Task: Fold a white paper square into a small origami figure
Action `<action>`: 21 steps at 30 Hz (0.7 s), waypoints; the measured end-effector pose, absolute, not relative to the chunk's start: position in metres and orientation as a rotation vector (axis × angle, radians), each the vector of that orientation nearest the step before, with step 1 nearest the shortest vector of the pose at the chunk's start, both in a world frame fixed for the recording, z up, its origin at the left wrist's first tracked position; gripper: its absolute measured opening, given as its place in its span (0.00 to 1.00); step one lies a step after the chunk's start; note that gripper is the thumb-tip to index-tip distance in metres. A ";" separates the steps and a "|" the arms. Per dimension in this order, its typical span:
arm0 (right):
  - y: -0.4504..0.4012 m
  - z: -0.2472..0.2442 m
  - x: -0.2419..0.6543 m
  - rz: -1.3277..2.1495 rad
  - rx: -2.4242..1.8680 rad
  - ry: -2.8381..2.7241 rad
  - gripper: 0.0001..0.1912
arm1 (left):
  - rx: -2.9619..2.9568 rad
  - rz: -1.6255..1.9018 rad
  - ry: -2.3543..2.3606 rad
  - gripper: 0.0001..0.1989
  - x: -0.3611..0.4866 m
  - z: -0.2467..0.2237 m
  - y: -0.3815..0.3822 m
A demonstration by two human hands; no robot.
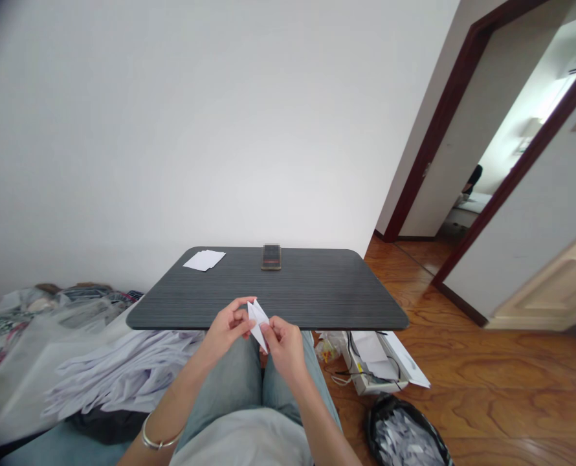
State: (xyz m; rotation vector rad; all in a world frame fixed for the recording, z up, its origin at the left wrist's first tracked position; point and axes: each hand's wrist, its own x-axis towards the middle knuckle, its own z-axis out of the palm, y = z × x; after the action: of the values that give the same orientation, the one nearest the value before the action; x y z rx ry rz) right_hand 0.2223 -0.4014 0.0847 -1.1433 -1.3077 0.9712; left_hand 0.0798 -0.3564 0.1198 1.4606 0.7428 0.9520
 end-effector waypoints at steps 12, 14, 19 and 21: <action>-0.394 0.083 0.225 0.889 -1.060 -1.234 0.17 | 1.591 0.974 0.816 0.13 0.079 0.115 -0.352; -0.394 0.083 0.225 0.910 -1.056 -1.222 0.17 | 1.612 0.966 0.815 0.13 0.079 0.114 -0.351; -0.394 0.085 0.222 0.905 -1.058 -1.174 0.17 | 1.607 0.971 0.806 0.13 0.079 0.110 -0.351; -0.394 0.084 0.221 0.886 -1.062 -1.159 0.17 | 1.587 0.973 0.800 0.13 0.080 0.107 -0.351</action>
State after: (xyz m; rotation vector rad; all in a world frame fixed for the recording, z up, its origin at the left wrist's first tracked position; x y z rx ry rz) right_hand 0.2206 -0.3937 0.0844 -1.0622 -1.1588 0.8861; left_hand 0.0799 -0.3510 0.1065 1.5868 0.8003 0.9728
